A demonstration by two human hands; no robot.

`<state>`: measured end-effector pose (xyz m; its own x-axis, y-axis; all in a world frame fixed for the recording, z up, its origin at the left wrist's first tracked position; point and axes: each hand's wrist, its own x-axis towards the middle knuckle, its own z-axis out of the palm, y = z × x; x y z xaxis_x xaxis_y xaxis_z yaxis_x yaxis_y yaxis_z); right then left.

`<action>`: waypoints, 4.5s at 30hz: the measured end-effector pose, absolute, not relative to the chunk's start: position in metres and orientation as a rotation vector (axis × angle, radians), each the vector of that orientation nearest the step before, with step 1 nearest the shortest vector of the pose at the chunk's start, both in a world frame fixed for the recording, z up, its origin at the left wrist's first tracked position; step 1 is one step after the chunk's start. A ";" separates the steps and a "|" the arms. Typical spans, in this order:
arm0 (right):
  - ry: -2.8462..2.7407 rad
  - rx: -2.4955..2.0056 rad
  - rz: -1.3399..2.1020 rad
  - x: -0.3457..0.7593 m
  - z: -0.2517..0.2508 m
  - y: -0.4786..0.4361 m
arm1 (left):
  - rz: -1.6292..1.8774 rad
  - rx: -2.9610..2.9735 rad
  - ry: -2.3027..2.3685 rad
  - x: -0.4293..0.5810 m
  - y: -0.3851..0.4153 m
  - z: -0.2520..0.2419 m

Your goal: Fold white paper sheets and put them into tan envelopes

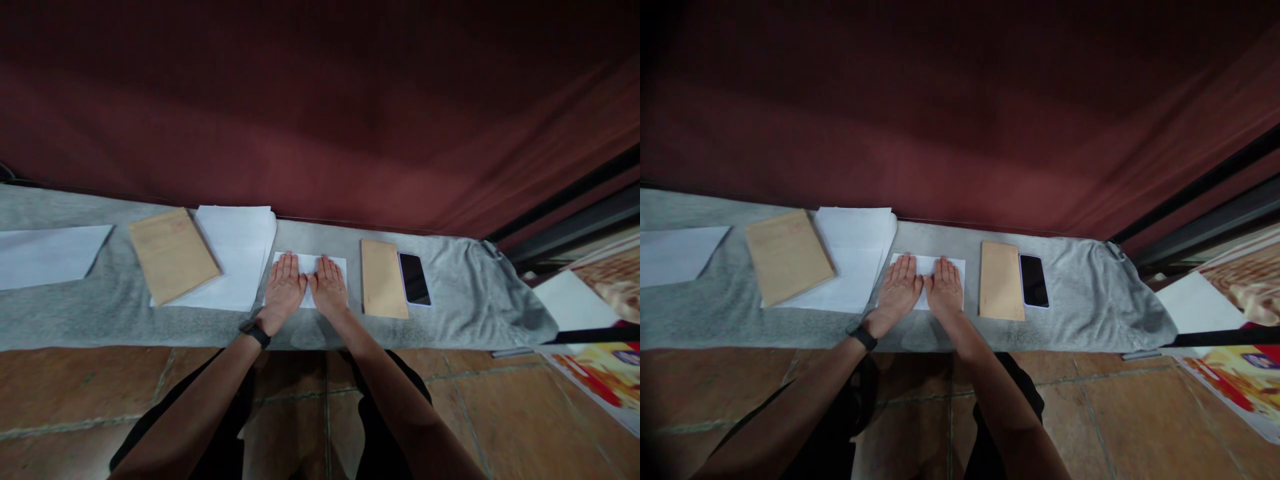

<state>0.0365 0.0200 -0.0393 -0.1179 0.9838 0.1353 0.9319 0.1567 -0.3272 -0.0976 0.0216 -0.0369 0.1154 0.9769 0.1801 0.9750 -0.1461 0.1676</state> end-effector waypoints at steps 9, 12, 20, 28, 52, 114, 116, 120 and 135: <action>-2.057 -1.903 0.011 0.048 -0.050 0.015 | 0.476 2.276 2.097 -0.101 0.020 -0.039; -2.026 -1.887 -0.025 0.052 -0.054 0.013 | 0.505 2.261 2.095 -0.103 0.017 -0.040; -1.973 -1.911 0.033 0.063 -0.053 0.007 | 0.552 2.209 2.082 -0.113 0.009 -0.040; -2.003 -1.586 0.531 0.040 -0.030 -0.013 | 0.563 2.487 1.706 -0.088 -0.023 -0.044; -2.291 -1.791 0.191 0.064 -0.042 -0.033 | 0.316 2.420 1.866 -0.111 -0.037 -0.032; -2.016 -1.833 -0.152 0.065 -0.062 0.021 | 0.428 2.311 2.057 -0.110 0.023 -0.038; -2.016 -1.839 -0.158 0.068 -0.063 0.019 | 0.444 2.297 2.074 -0.111 0.019 -0.040; -2.024 -1.887 -0.126 0.074 -0.061 0.015 | 0.483 2.286 2.086 -0.115 0.011 -0.044; -2.329 -1.536 0.328 0.046 -0.032 -0.038 | 0.429 2.562 1.741 -0.095 -0.038 -0.047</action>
<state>0.0465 -0.0381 -0.0318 -0.3635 0.9199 0.1469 0.8436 0.3920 -0.3669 -0.0953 -0.0382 -0.0466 0.3424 0.9142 0.2169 0.9102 -0.3800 0.1647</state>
